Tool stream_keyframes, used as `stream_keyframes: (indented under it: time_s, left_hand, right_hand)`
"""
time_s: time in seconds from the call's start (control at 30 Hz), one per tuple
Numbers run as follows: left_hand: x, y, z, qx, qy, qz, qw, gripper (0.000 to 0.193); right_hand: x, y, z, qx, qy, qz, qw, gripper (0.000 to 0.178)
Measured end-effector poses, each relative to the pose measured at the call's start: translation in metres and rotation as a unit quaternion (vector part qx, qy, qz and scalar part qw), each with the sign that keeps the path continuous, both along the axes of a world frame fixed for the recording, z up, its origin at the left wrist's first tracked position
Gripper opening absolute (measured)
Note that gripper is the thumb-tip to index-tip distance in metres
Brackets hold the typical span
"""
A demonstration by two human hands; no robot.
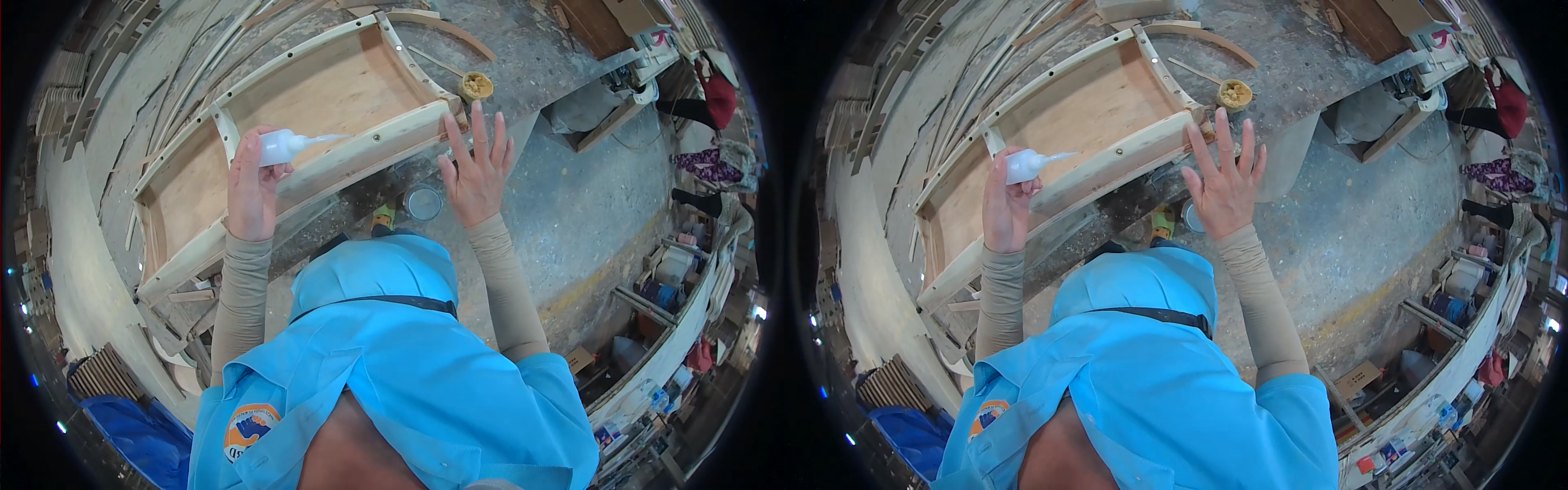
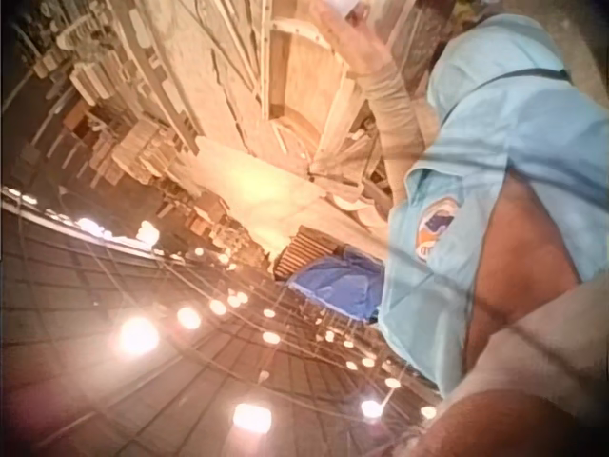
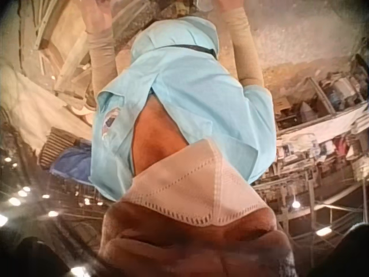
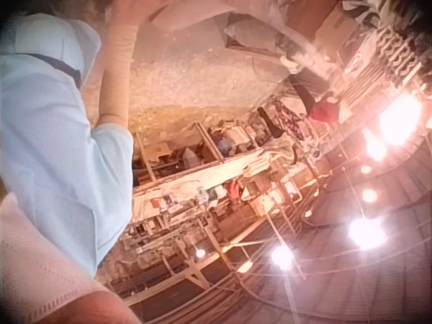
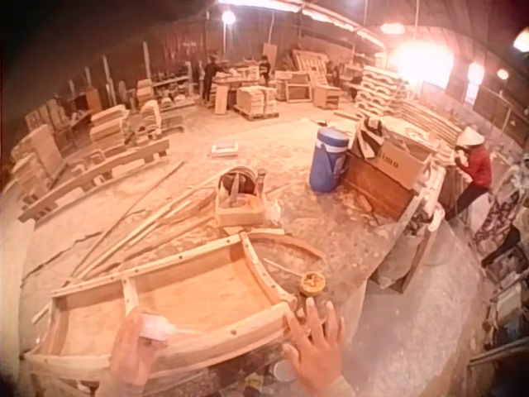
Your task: The person applies glue from a white bottle into pre-drilled holes on a wooden furniture frame. They then insert wooden dowels into the glued holes and use a utility knife to trim the excess length of the dowels flush with the frame surface.
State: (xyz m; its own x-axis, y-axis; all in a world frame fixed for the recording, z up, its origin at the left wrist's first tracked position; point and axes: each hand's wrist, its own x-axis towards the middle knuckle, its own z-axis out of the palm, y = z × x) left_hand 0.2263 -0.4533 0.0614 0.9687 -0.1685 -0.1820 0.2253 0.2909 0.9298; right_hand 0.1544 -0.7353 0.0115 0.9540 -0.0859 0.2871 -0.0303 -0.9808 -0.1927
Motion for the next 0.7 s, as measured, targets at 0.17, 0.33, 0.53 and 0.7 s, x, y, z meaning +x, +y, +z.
stream_keyframes:
  time_s: [0.17, 0.33, 0.53, 0.7]
  left_hand:
    - [0.000, 0.003, -0.001, 0.004, -0.001, -0.002, 1.000, 0.033]
    - [0.000, 0.001, -0.001, 0.001, -0.002, 0.002, 1.000, 0.033]
    - [0.000, 0.000, 0.000, 0.003, 0.002, 0.008, 1.000, 0.034]
    - [-0.001, 0.003, 0.000, -0.043, 0.015, 0.024, 0.999, 0.034]
  right_hand:
    - [0.020, 0.001, 0.003, 0.007, -0.007, -0.001, 1.000, 0.053]
    - [0.007, 0.000, 0.000, 0.091, -0.066, 0.008, 0.994, 0.055]
    - [-0.006, 0.007, -0.009, 0.042, -0.003, -0.003, 0.999, 0.054]
    - [0.037, 0.002, 0.008, 0.042, -0.068, 0.033, 0.996, 0.055]
